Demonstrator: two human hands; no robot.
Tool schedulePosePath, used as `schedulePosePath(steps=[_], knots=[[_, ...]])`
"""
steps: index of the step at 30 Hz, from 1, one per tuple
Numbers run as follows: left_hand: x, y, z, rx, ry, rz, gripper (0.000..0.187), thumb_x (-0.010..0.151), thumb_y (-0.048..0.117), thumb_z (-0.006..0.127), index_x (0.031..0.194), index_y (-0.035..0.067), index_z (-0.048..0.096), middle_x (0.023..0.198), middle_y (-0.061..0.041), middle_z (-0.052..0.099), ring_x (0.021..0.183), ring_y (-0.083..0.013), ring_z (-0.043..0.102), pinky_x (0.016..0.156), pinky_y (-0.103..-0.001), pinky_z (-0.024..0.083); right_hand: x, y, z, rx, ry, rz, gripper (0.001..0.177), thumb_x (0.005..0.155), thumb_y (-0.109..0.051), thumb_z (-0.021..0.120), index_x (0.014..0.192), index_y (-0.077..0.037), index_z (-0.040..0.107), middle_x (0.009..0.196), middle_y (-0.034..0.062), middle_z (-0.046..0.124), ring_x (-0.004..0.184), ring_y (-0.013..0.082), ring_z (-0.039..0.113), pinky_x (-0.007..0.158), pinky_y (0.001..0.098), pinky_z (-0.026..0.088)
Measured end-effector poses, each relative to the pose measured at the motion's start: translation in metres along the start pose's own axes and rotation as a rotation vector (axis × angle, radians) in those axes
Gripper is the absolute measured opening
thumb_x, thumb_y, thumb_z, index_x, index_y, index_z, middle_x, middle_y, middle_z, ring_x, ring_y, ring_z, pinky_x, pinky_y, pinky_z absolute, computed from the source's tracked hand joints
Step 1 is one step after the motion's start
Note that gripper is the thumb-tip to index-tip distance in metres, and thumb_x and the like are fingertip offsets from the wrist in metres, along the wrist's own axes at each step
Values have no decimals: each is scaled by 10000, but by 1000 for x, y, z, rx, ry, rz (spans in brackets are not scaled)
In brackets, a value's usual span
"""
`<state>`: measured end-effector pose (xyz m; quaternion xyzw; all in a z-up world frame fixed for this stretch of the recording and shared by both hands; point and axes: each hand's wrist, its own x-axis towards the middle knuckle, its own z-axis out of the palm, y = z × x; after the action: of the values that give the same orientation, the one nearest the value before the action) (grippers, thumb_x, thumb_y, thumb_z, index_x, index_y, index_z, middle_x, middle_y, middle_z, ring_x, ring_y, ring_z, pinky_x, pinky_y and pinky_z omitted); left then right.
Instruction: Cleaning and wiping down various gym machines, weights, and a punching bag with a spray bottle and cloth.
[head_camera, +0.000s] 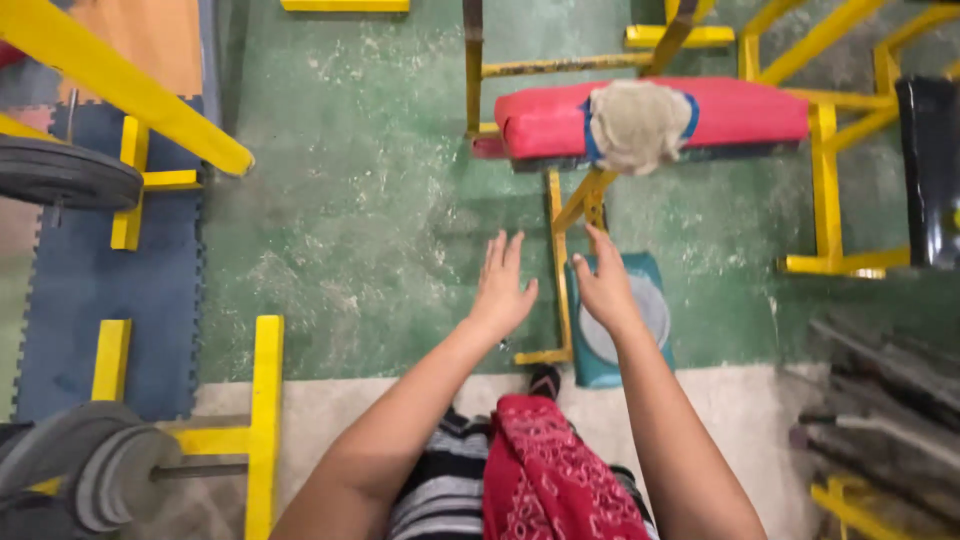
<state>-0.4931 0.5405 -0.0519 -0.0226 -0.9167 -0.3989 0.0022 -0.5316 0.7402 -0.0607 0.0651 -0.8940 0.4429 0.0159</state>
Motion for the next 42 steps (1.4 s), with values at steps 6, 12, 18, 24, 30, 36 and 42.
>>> schedulePosePath(steps=[6, 12, 18, 24, 30, 36, 42], knots=[[7, -30, 107, -70, -130, -155, 761, 850, 203, 734, 1497, -1, 388, 1480, -313, 470, 1378, -471, 451, 1156, -477, 381, 2, 180, 20, -86, -90, 95, 517, 943, -159, 645, 1415, 13, 524, 1375, 293, 591, 1311, 440, 537, 1117, 448, 418], [-1, -29, 173, -122, -246, -286, 710, 821, 215, 737, 1450, 12, 479, 1365, -329, 559, 1279, -474, 544, 1089, -469, 446, 15, 134, -25, -47, 102, 173, 403, 1004, -170, 629, 1386, -51, 578, 1352, 229, 605, 1314, 399, 546, 1151, 461, 420], [-2, -17, 193, -146, -159, -306, 657, 830, 201, 726, 1420, 9, 511, 1345, -328, 580, 1224, -481, 580, 1043, -479, 473, 135, 36, -87, -217, 356, -398, 629, 941, -153, 797, 1506, -121, 521, 1499, 242, 403, 1385, 478, 378, 1171, 578, 318], [0, -17, 193, -130, -201, -404, 641, 829, 224, 705, 1417, 45, 523, 1333, -304, 601, 1194, -464, 610, 1024, -468, 497, 185, 49, -105, -422, 39, -459, 544, 932, -94, 773, 1433, -233, 613, 1384, 122, 567, 1309, 367, 485, 1109, 500, 411], [-14, -32, 233, -69, -260, -409, 662, 812, 229, 715, 1425, 56, 532, 1342, -284, 605, 1233, -454, 591, 1050, -460, 477, 104, 110, -98, -281, 82, -437, 727, 836, -116, 745, 1503, -111, 455, 1256, 242, 546, 1194, 481, 517, 1042, 525, 462], [-47, -46, 273, -194, -379, -449, 729, 952, 399, 578, 1563, 63, 363, 1522, -270, 469, 1405, -411, 458, 1151, -426, 381, -10, 248, -54, -363, -188, -85, 692, 860, -183, 699, 1514, -96, 490, 1114, 228, 566, 1043, 449, 558, 890, 529, 498], [-69, -55, 300, -624, -245, -806, 825, 1000, 645, 301, 1628, 118, 206, 1665, -170, 317, 1499, -332, 354, 1165, -397, 341, -62, 250, 32, -414, -352, 280, 303, 1071, -310, 553, 1296, -128, 642, 1173, 161, 638, 1108, 378, 603, 933, 501, 501]])
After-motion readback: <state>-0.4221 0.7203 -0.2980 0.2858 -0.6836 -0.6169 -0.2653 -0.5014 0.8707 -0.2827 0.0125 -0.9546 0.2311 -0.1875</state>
